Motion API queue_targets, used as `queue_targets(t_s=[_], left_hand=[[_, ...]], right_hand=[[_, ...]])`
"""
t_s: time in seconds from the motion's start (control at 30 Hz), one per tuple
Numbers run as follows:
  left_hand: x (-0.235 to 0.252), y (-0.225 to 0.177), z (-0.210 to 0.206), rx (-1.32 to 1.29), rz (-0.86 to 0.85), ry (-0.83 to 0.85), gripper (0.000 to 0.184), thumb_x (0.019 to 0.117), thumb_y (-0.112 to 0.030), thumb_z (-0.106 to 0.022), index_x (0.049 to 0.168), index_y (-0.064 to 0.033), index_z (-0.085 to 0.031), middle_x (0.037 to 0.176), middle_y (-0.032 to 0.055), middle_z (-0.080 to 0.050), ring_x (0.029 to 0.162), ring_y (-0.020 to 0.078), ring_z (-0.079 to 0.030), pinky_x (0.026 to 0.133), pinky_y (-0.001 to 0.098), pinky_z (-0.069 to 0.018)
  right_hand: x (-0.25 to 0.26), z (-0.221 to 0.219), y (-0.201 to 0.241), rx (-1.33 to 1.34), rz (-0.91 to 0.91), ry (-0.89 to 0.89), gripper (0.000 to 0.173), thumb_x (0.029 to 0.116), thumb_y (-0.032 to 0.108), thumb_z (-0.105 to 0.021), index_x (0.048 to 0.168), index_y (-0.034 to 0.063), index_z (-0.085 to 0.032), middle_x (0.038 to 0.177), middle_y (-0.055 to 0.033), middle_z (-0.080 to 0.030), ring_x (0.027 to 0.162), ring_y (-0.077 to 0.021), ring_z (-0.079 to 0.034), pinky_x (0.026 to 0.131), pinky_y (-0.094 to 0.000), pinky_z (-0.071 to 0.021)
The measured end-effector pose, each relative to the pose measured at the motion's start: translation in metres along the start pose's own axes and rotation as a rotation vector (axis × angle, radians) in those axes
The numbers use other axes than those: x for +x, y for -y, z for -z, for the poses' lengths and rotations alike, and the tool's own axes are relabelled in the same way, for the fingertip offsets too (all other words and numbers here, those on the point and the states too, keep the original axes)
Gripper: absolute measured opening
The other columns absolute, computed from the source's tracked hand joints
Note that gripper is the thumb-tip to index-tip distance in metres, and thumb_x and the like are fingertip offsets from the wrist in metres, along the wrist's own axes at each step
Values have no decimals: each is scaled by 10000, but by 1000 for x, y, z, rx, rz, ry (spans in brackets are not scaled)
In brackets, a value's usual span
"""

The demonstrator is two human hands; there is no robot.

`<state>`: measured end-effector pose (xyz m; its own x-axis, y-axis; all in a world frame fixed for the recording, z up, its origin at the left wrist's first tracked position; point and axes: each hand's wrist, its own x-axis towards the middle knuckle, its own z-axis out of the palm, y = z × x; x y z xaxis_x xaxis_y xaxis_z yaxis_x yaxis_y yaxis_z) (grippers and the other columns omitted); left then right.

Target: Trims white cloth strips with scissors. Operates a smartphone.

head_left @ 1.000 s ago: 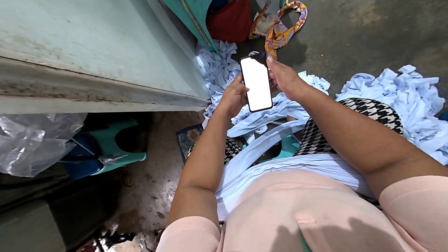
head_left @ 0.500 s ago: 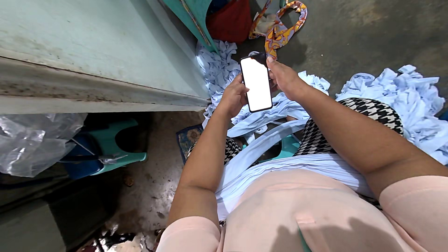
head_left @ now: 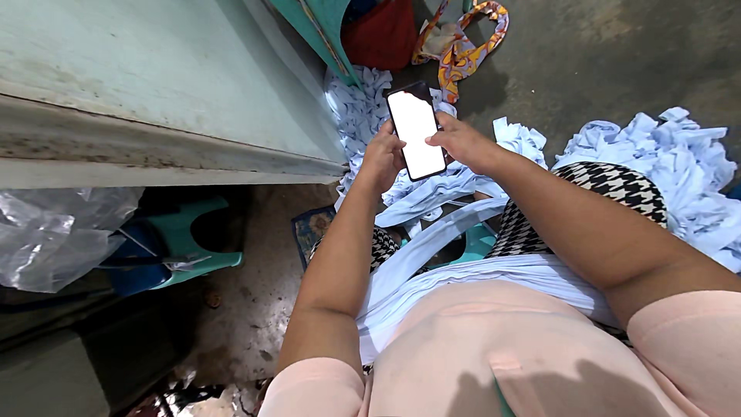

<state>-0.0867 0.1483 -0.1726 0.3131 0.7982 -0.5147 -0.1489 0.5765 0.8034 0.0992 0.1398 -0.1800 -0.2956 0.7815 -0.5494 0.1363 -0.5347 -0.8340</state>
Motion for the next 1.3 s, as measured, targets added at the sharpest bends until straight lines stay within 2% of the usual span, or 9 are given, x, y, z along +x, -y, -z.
queue_targets(t_s=[0.13,0.6,0.87,1.0,1.07,1.13,1.17,1.23,1.3], left_hand=[[0,1,0,3,3,8,541,974,12,-303,1493,-129,-361,1293,168,-609,1034,276,-676,838,465,-584],[-1,0,-2,5,18,-26,501,1011,6,-308,1490,-125,-374,1262,165,-625,1020,276,-684,832,459,-590],[-2,-2,-4,35,22,-12,542,956,65,-387,1469,-106,-354,1237,161,-621,975,257,-692,800,433,-602],[-2,0,-1,39,10,22,577,941,75,-402,1484,-106,-337,1267,163,-607,999,260,-689,816,439,-604],[-1,1,1,31,9,27,495,1008,-27,-342,1493,-125,-334,1228,153,-633,986,253,-692,817,434,-598],[-1,2,2,2,11,33,427,1099,-263,-224,1478,-142,-378,1201,121,-664,1010,237,-689,845,430,-584],[-1,1,2,-6,17,31,504,1106,-377,-153,1468,-136,-409,1227,114,-666,1040,235,-684,862,435,-578],[-1,-2,1,-7,30,45,694,1073,-556,-48,1529,-146,-374,1347,108,-621,1138,238,-653,913,447,-563],[-1,-2,1,-12,30,49,792,1030,-636,8,1553,-150,-332,1392,117,-588,1176,249,-636,934,461,-558]], right_hand=[[1,1,-1,-3,-1,-7,486,1002,120,-551,1473,116,-429,1242,-176,-648,1009,-276,-690,816,-474,-584],[-3,1,1,-38,14,14,473,1006,111,-559,1460,82,-427,1234,-176,-647,1022,-265,-684,844,-471,-578],[-3,1,1,-25,6,20,478,1008,114,-561,1464,90,-417,1227,-176,-649,996,-265,-692,815,-461,-586],[-3,0,2,-32,3,11,464,1008,104,-562,1453,88,-430,1217,-175,-655,983,-259,-695,807,-454,-586],[-3,0,2,-35,2,11,468,1009,105,-562,1458,88,-430,1223,-175,-654,999,-262,-691,821,-459,-582],[-3,0,1,-36,5,13,470,1010,110,-559,1460,89,-427,1229,-177,-651,1005,-266,-691,827,-463,-584],[-3,0,1,-40,8,13,465,1012,114,-559,1458,87,-429,1232,-178,-648,1005,-267,-691,829,-465,-583],[-3,0,2,-42,7,16,453,1019,124,-553,1453,82,-430,1236,-181,-646,1006,-270,-692,827,-467,-584],[-3,0,1,-37,5,17,439,1023,131,-546,1445,83,-437,1223,-183,-647,991,-273,-693,810,-465,-586]])
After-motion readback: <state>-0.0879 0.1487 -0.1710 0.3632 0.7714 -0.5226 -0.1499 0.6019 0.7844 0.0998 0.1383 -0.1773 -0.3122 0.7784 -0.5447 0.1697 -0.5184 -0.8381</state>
